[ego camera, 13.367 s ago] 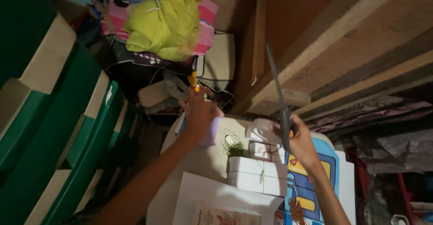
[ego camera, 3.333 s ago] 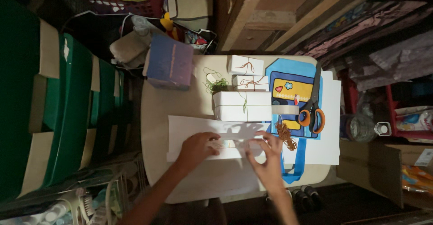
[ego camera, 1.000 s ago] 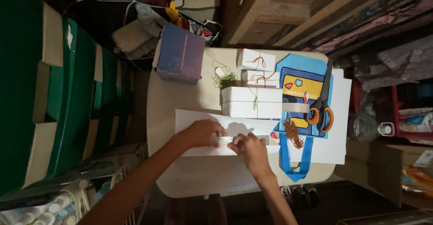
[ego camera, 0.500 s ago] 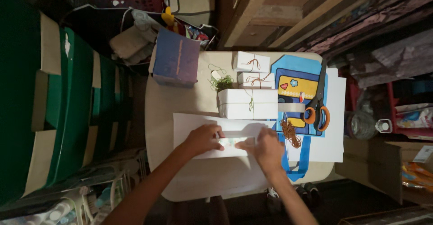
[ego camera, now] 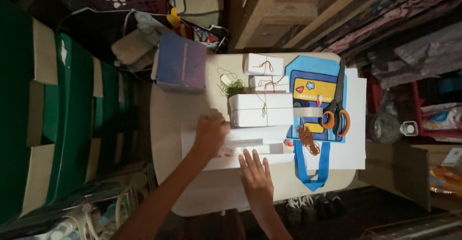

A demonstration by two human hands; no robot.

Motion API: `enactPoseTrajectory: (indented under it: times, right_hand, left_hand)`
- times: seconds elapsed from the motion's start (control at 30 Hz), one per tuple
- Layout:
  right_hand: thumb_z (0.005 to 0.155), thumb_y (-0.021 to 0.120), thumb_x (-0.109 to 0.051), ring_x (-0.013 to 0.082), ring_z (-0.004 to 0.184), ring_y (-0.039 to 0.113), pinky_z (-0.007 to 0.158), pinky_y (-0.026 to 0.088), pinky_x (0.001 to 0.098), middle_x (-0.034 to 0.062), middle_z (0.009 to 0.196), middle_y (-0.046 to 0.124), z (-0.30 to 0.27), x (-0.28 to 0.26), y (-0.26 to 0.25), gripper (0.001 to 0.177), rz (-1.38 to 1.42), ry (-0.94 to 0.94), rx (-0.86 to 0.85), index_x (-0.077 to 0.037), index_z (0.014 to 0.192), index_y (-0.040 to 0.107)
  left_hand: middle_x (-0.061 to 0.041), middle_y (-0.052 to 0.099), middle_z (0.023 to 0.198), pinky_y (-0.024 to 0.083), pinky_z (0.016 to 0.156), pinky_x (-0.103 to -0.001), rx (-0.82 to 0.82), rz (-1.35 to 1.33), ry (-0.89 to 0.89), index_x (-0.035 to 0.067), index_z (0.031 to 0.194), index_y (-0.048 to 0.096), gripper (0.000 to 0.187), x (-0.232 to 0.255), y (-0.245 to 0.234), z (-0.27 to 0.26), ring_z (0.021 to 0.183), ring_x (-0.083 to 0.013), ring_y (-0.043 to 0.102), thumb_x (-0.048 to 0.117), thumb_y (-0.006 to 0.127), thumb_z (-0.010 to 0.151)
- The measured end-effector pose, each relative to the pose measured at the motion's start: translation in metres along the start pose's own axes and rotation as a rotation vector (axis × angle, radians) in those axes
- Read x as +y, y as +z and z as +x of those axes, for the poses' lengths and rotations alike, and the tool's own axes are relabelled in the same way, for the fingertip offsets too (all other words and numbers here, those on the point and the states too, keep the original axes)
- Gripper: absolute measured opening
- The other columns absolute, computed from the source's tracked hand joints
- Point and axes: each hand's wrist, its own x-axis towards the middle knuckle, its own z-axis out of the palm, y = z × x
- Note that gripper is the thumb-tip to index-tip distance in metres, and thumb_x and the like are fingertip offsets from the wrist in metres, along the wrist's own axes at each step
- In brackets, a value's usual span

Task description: The person wraps small rectangular boxes with white paper, secures them with tape, and ties green string around each box. The person uses scissors to cut the string and tape, then places the finished wrapped boxes on the table.

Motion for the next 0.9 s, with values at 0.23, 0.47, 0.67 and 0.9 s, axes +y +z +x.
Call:
enactPoseTrajectory:
  times: [0.23,0.47,0.67,0.9]
  right_hand:
    - [0.090,0.061,0.003,0.0266,0.144,0.048,0.116,0.039,0.0496,0.0048,0.151,0.055,0.001,-0.004,-0.001,0.055,-0.032,0.048,0.002,-0.014,0.142,0.059]
    - [0.079,0.062,0.012,0.0317,0.139,0.053,0.114,0.043,0.0478,0.0074,0.146,0.059,0.005,0.001,-0.010,0.064,0.037,0.034,0.023,-0.012,0.138,0.063]
    - [0.084,0.062,0.011,0.0329,0.137,0.056,0.112,0.045,0.0462,0.0098,0.145,0.062,0.012,0.006,-0.016,0.057,0.131,-0.010,0.064,-0.012,0.136,0.063]
    - [0.084,0.066,0.008,0.0342,0.130,0.058,0.109,0.051,0.0453,0.0159,0.138,0.061,0.010,0.008,-0.015,0.049,0.258,0.128,-0.013,-0.015,0.127,0.070]
  left_hand:
    - [-0.006,0.070,0.100,0.042,0.092,-0.051,0.167,-0.114,0.259,0.013,0.095,0.074,0.016,0.020,-0.019,-0.051,0.105,-0.0256,0.062,0.014,0.069,0.079]
    - [-0.014,0.066,0.111,0.048,0.084,-0.046,0.056,-0.032,0.278,0.013,0.135,0.070,0.054,0.032,-0.022,-0.055,0.107,-0.0305,0.061,0.006,0.064,0.082]
    - [-0.014,0.068,0.121,0.049,0.099,-0.046,0.071,-0.390,0.310,0.016,0.127,0.067,0.040,0.031,0.012,-0.016,0.116,-0.0334,0.062,0.014,0.067,0.087]
    - [-0.015,0.062,0.143,0.051,0.107,-0.041,-0.185,-0.789,0.298,0.010,0.145,0.059,0.049,0.035,0.024,-0.022,0.127,-0.0303,0.063,0.003,0.059,0.096]
